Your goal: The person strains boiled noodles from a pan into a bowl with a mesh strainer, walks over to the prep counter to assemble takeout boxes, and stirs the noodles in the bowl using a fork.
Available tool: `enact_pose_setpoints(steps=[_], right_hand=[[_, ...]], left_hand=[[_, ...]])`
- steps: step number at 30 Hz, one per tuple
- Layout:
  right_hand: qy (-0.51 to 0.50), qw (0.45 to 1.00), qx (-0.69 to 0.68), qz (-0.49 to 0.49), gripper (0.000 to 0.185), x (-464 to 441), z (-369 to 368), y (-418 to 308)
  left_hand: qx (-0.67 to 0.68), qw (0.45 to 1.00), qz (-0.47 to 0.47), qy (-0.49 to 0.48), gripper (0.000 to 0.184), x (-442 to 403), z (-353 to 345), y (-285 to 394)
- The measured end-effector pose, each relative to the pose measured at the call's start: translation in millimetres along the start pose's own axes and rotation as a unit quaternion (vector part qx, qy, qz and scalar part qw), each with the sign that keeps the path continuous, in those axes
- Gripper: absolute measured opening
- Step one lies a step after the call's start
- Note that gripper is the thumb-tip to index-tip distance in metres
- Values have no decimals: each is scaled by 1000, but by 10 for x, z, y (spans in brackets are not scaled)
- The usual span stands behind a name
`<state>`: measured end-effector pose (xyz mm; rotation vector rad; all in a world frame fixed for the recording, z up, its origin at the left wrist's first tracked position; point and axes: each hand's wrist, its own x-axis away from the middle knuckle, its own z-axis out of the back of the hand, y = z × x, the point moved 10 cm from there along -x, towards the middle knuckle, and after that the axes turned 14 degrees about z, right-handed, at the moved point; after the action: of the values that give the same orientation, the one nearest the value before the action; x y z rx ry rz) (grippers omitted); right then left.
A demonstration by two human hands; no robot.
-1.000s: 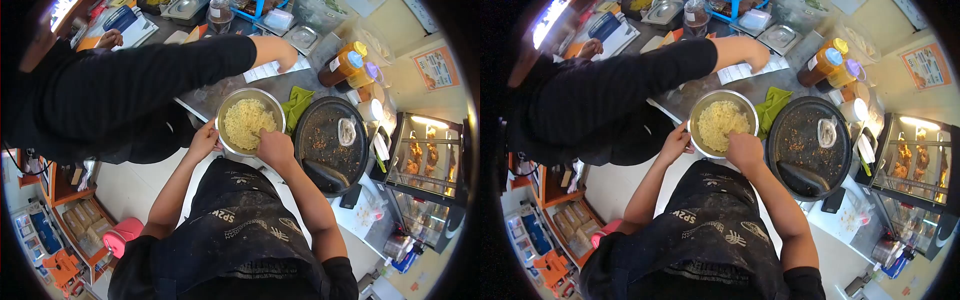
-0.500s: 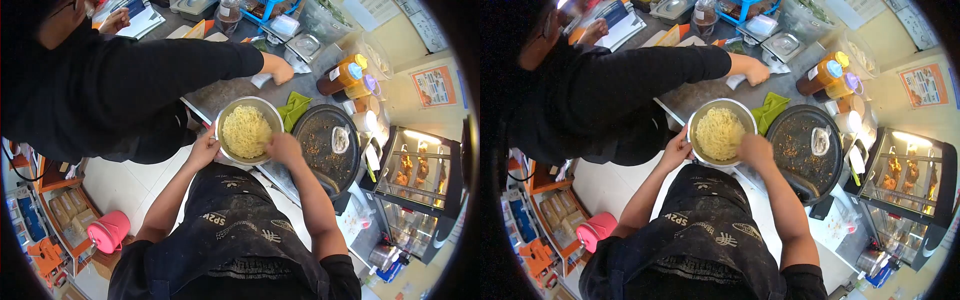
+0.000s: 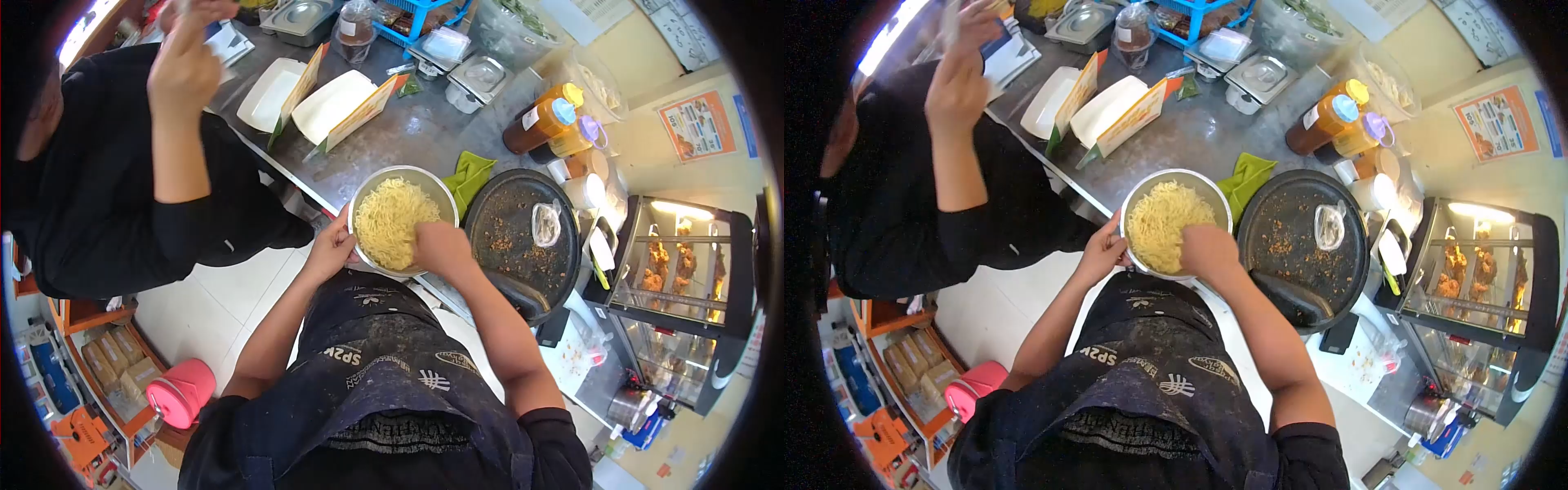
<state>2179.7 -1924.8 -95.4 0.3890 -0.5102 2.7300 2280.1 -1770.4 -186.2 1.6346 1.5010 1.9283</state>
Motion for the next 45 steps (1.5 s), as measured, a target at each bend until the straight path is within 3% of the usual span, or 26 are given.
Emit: enact_pose_setpoints(steps=[3,5,9,11,12,14,15,17,22,26,31,33,34,36,40,43,45], right_hand=[[-25,998,61,12,12,167,429,53],[75,992,102,15,11,216,705,59],[78,990,118,16,9,231,599,29],[132,986,100,0,8,260,671,-17],[129,987,96,-4,8,261,463,23],[151,981,59,109,5,211,-98,-53],[155,981,60,104,5,304,-177,-52],[262,956,-16,134,7,678,-139,-99],[335,936,20,111,8,1514,-302,97],[328,940,15,95,7,1738,-340,173],[303,951,-25,50,12,1839,-242,285],[348,923,-164,-5,13,1664,-55,352],[297,932,-203,-43,10,1497,-90,406],[278,944,-174,-42,11,1151,46,418],[145,974,34,-168,12,582,518,563],[157,982,48,-94,14,17,370,647],[112,993,3,36,13,-337,107,451]], left_hand=[[24,998,55,13,63,98,8,6],[38,997,59,11,63,99,21,-33],[45,998,53,1,63,71,37,-54],[36,998,59,7,62,73,33,-58],[42,997,70,10,61,59,37,-85],[46,995,84,7,60,68,1,-51],[42,996,81,3,60,69,-20,-37],[32,996,79,30,60,58,0,-42],[53,997,-3,63,57,-18,14,-80],[124,990,11,70,58,35,-21,-32],[93,993,30,61,59,3,-7,-26],[103,993,20,52,59,-13,-20,-74],[101,993,20,53,59,-2,-30,-91],[118,991,19,52,59,12,-57,-102],[74,997,8,35,54,54,-112,-85],[65,998,6,7,55,-24,-84,-163],[73,997,-3,3,55,10,-124,-77]])
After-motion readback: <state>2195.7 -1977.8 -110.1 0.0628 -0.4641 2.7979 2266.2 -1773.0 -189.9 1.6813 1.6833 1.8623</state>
